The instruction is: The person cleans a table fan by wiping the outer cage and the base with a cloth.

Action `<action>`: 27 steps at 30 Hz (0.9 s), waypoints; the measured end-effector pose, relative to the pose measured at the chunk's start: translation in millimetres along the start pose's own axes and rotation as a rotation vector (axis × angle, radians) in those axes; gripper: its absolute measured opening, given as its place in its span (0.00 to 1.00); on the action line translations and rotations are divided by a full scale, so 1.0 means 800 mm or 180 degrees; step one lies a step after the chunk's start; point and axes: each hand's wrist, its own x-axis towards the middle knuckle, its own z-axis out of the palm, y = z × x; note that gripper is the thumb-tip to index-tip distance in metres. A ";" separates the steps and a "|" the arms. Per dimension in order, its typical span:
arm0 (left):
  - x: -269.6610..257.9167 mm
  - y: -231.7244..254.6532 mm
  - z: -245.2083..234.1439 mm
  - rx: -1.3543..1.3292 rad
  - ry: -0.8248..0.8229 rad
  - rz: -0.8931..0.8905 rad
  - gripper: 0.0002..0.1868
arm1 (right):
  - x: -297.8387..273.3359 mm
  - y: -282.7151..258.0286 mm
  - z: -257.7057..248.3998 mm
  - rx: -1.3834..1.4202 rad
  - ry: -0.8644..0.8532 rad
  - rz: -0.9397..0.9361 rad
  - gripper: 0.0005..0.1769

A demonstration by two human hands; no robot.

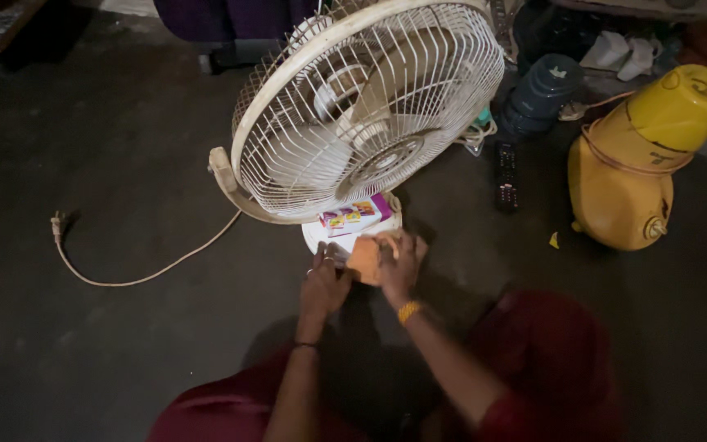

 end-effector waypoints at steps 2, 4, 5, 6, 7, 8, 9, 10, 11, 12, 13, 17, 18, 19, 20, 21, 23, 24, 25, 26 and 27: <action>0.007 -0.011 0.015 0.0023 -0.0002 0.0389 0.25 | 0.009 0.004 0.013 -0.0154 -0.0283 0.0690 0.26; 0.017 -0.019 0.031 0.0012 0.0056 0.0351 0.29 | -0.027 0.003 0.028 -0.0584 -0.0146 0.0159 0.28; 0.021 -0.022 0.035 0.0011 0.0129 0.0298 0.34 | -0.050 0.005 0.030 -0.0993 -0.0036 -0.0382 0.31; 0.023 -0.026 0.034 0.0010 0.0123 0.0303 0.34 | -0.073 0.008 0.025 -0.0998 -0.0032 -0.0378 0.31; 0.024 -0.029 0.031 -0.0040 0.0069 0.0242 0.35 | -0.096 0.010 0.020 -0.0461 -0.0502 -0.0075 0.25; 0.023 -0.030 0.026 -0.0086 0.0016 0.0179 0.36 | -0.108 0.012 0.020 0.0087 -0.0975 0.0220 0.19; 0.022 -0.028 0.019 -0.0083 0.0010 0.0180 0.36 | -0.108 0.015 0.018 0.0086 -0.0972 0.0226 0.19; 0.019 -0.024 0.011 -0.0119 -0.0025 0.0223 0.39 | -0.103 0.018 0.010 0.0309 -0.1063 -0.0121 0.21; 0.015 -0.019 0.003 -0.0156 -0.0060 0.0265 0.43 | -0.095 0.019 0.000 0.0531 -0.1152 -0.0468 0.22; 0.011 -0.011 -0.002 -0.0155 -0.0056 0.0269 0.43 | -0.080 0.018 -0.012 0.0533 -0.1149 -0.0472 0.22; 0.005 -0.001 -0.001 -0.0144 -0.0214 0.0039 0.43 | -0.061 0.015 -0.026 0.0390 -0.0729 -0.0434 0.22; 0.010 0.000 0.013 -0.0278 -0.0189 0.0006 0.44 | 0.028 -0.006 -0.032 0.0442 0.0118 0.0565 0.32; 0.011 -0.007 0.019 -0.0271 -0.0203 0.0006 0.44 | 0.045 -0.004 -0.027 0.0127 -0.0005 0.0150 0.31; 0.013 -0.015 0.022 -0.0245 -0.0012 0.0321 0.44 | 0.051 0.002 -0.024 -0.0188 -0.0130 -0.0263 0.31; 0.016 -0.019 0.022 -0.0218 0.0193 0.0637 0.44 | 0.053 0.008 -0.012 -0.0180 -0.0126 -0.0259 0.31; 0.018 -0.020 0.022 -0.0208 0.0194 0.0639 0.44 | 0.054 0.014 0.005 -0.0167 -0.0237 -0.0177 0.28; 0.015 -0.019 0.019 -0.0221 -0.0248 -0.0025 0.46 | 0.042 0.026 0.021 -0.0145 -0.0348 -0.0089 0.25; 0.016 -0.020 0.020 -0.0220 -0.0253 -0.0024 0.46 | 0.031 0.027 0.025 -0.0090 -0.0229 -0.0034 0.25; 0.018 -0.023 0.021 -0.0216 -0.0161 0.0132 0.46 | 0.019 0.023 0.028 -0.0034 -0.0110 0.0022 0.24; 0.019 -0.027 0.028 -0.0222 -0.0080 0.0284 0.46 | 0.005 0.018 0.025 -0.0050 -0.0113 0.0031 0.24; 0.020 -0.033 0.037 -0.0231 -0.0096 0.0282 0.46 | -0.010 0.011 0.021 -0.0099 -0.0096 0.0028 0.25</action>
